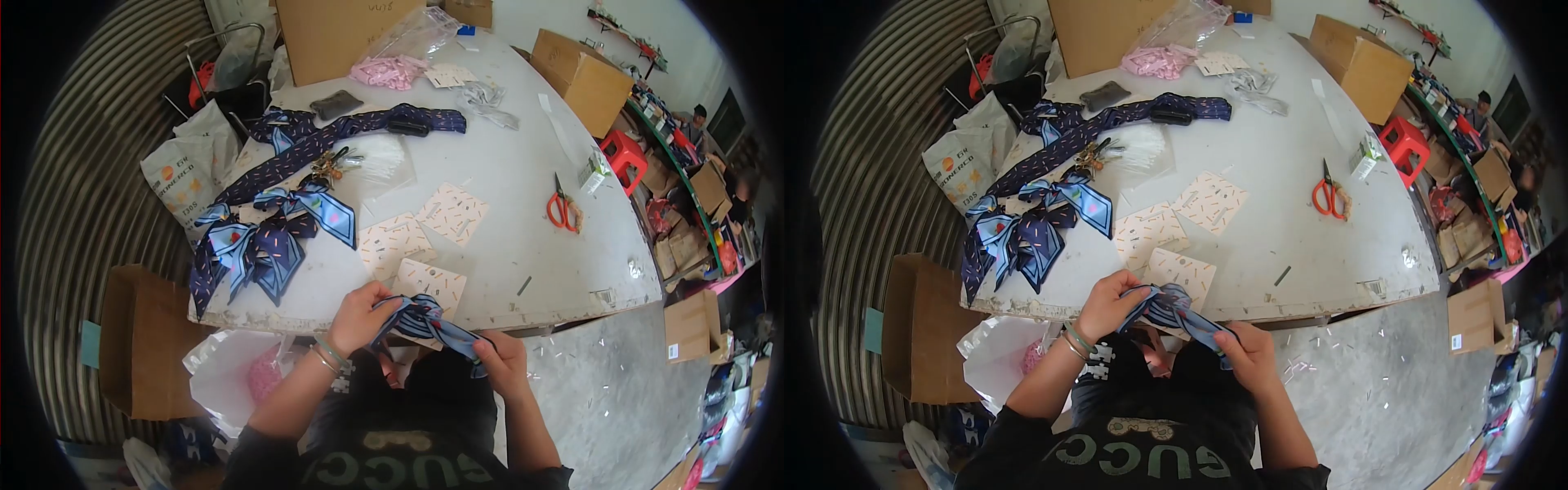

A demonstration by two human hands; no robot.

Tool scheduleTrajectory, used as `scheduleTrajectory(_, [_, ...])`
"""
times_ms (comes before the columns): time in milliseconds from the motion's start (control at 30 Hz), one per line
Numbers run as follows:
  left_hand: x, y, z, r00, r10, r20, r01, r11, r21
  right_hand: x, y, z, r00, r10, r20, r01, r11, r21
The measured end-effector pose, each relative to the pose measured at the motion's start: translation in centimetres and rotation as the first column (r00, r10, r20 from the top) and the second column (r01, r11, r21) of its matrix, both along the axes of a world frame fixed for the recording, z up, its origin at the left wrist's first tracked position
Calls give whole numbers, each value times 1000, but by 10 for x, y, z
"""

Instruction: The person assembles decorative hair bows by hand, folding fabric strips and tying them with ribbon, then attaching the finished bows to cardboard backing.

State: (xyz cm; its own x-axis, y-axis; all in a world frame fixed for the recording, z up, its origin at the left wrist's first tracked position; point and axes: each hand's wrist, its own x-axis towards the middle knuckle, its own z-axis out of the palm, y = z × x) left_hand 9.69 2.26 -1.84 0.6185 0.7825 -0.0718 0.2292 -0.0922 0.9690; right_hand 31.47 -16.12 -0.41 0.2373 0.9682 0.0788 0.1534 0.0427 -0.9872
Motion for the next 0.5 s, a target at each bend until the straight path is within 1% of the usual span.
scheduleTrajectory(33, [1,-1,2,1000,5,-1,-5,1000,-12,1,-4,-6,991,1,-134,-14,995,-99])
scheduleTrajectory(67, [1,-1,5,1000,10,-2,-10,1000,-24,0,-7,-10,895,11,-446,-94,982,-164])
scheduleTrajectory(100, [1,-2,7,1000,14,-5,-14,999,-36,-2,-8,-12,703,-9,-711,-189,961,-200])
scheduleTrajectory(133, [2,-3,8,1000,23,5,-22,998,-55,-3,-10,-14,438,-56,-897,-290,936,-200])
scheduleTrajectory(200, [1,-3,8,999,46,26,-44,995,-92,-8,-13,-33,237,-43,-971,-472,868,-154])
scheduleTrajectory(267, [1,-3,7,999,30,16,-29,998,-60,-8,-15,-44,341,97,-935,-592,795,-133])
scheduleTrajectory(300, [1,-3,5,1000,24,12,-24,999,-44,-11,-14,-39,518,250,-818,-624,765,-161])
scheduleTrajectory(333, [2,-2,1,1000,21,8,-21,1000,-2,-17,-14,-32,650,395,-649,-646,737,-198])
scheduleTrajectory(367, [3,0,-4,1000,16,2,-16,999,42,-28,-5,2,698,422,-578,-631,745,-218])
scheduleTrajectory(400, [3,0,-7,1000,10,-6,-10,996,87,-30,6,23,729,453,-514,-618,758,-208])
scheduleTrajectory(467, [2,-1,-5,1000,-6,-19,9,990,138,-29,29,48,781,502,-372,-591,786,-179])
scheduleTrajectory(500, [1,-1,-4,1000,-13,-26,17,987,163,-26,40,47,811,436,-389,-521,842,-142])
